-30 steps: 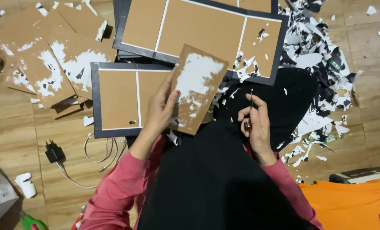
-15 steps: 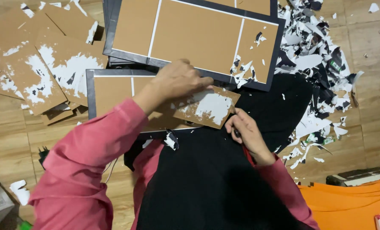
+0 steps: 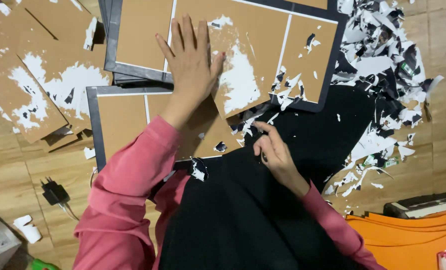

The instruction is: Trimming and cleaning cardboard sheets using a utility knife and a stapler

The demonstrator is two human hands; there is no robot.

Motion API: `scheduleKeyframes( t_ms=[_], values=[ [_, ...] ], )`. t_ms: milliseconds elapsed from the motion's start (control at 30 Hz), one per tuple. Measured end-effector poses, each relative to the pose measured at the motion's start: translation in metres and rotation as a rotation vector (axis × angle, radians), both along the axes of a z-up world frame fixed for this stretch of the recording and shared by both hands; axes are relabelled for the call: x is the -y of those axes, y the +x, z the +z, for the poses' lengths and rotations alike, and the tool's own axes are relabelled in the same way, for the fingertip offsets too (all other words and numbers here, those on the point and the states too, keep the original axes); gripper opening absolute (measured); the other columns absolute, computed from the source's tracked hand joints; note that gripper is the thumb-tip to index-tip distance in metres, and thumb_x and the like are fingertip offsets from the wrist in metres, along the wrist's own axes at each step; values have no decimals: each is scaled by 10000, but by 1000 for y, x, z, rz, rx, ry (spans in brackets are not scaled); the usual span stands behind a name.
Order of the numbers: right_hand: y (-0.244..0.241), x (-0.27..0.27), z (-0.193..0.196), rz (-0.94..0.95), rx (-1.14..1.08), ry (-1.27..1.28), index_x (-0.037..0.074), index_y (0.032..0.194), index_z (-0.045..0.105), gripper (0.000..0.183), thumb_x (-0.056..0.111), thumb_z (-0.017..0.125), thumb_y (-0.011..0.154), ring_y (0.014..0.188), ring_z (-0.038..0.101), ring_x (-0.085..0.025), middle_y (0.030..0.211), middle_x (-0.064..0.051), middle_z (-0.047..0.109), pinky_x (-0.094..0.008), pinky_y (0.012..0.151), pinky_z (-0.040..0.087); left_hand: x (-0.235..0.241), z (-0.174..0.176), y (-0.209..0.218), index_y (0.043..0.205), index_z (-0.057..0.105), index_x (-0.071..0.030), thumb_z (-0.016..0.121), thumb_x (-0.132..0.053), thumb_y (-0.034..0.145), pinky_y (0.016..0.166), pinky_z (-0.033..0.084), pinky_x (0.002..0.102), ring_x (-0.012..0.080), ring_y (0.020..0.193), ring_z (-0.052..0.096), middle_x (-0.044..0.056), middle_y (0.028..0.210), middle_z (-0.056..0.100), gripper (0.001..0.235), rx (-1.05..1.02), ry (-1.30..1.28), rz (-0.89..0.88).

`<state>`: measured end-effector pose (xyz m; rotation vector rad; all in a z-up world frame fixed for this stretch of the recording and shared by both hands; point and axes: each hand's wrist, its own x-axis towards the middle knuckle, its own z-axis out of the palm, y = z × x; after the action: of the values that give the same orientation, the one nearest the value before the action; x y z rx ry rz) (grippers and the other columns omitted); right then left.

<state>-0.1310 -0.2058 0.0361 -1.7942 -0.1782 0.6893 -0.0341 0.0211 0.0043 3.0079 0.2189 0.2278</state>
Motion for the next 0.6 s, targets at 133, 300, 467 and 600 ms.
scheduleKeyframes(
  t_ms=[133,300,467,600],
  values=[
    [8,-6,7,11,146,-174,51,1290,357,412,173,343,897,654,504,-131,624,-17,419,-261,665,365,-4,-2,4,1415,272,-121,496,-370,954,1026,45,638,379,1321,68,200,1432,119,569,-39,-99,-77],
    [19,-11,1,312,872,-695,186,1317,396,463,243,484,866,497,591,-173,1280,17,537,-245,357,384,-4,-1,19,1446,233,-153,490,-367,1013,1040,9,630,344,1344,41,151,1452,65,548,-81,-141,-318],
    [27,-10,4,471,1165,-798,171,1369,383,475,221,524,918,406,396,-113,717,36,555,-239,364,378,-4,1,20,1427,236,-156,526,-359,1000,1029,52,633,351,1332,91,165,1447,141,554,-43,-113,-329],
    [28,-10,-3,458,1181,-816,202,1353,431,446,223,544,922,409,385,-149,650,21,446,-264,376,349,-3,4,21,1423,240,-151,551,-352,995,1018,71,646,361,1323,99,170,1440,144,566,-54,-95,-330]
  ],
)
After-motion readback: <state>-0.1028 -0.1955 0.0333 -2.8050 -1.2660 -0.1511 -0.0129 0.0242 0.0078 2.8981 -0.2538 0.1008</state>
